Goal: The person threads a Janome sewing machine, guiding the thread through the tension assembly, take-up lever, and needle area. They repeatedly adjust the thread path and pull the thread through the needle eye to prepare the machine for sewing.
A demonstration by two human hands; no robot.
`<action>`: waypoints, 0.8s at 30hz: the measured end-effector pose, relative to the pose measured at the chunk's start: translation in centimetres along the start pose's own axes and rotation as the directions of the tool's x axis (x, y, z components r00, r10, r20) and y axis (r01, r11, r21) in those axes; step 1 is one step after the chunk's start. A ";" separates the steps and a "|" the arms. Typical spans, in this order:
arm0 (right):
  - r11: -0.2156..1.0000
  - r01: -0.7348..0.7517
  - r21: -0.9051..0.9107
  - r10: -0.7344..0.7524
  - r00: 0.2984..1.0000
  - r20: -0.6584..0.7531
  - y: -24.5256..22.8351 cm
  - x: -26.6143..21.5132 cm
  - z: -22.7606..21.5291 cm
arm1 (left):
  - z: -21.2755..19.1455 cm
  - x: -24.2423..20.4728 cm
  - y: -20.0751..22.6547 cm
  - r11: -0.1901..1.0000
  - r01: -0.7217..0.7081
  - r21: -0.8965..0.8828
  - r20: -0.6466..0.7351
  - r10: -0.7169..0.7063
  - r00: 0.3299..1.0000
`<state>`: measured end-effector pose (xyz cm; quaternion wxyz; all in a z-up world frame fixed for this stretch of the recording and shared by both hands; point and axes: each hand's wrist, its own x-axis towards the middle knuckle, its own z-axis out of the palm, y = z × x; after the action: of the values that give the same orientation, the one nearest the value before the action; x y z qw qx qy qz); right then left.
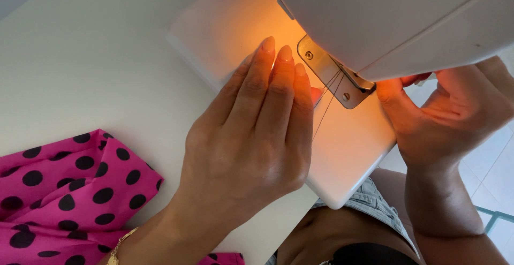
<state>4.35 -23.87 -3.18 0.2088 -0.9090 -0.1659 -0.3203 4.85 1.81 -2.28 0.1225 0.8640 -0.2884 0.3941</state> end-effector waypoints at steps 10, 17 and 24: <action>0.997 -0.049 -0.056 0.050 0.999 0.004 -0.1 -0.2 0.0 | 0.1 -0.1 0.0 1.000 -0.001 0.017 -0.011 0.002 1.000; 1.000 -0.029 -0.006 0.029 0.999 0.021 -0.3 -0.1 0.0 | 0.1 -0.2 0.0 1.000 -0.001 0.014 -0.008 0.001 1.000; 0.993 -0.093 0.068 0.095 0.995 -0.024 0.0 -1.2 -1.2 | -0.2 0.1 0.0 1.000 0.011 -0.012 -0.021 -0.011 1.000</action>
<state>2.85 -24.65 -3.16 0.2559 -0.9039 -0.1305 -0.3169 4.79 1.85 -2.09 0.1329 0.8606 -0.2846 0.4010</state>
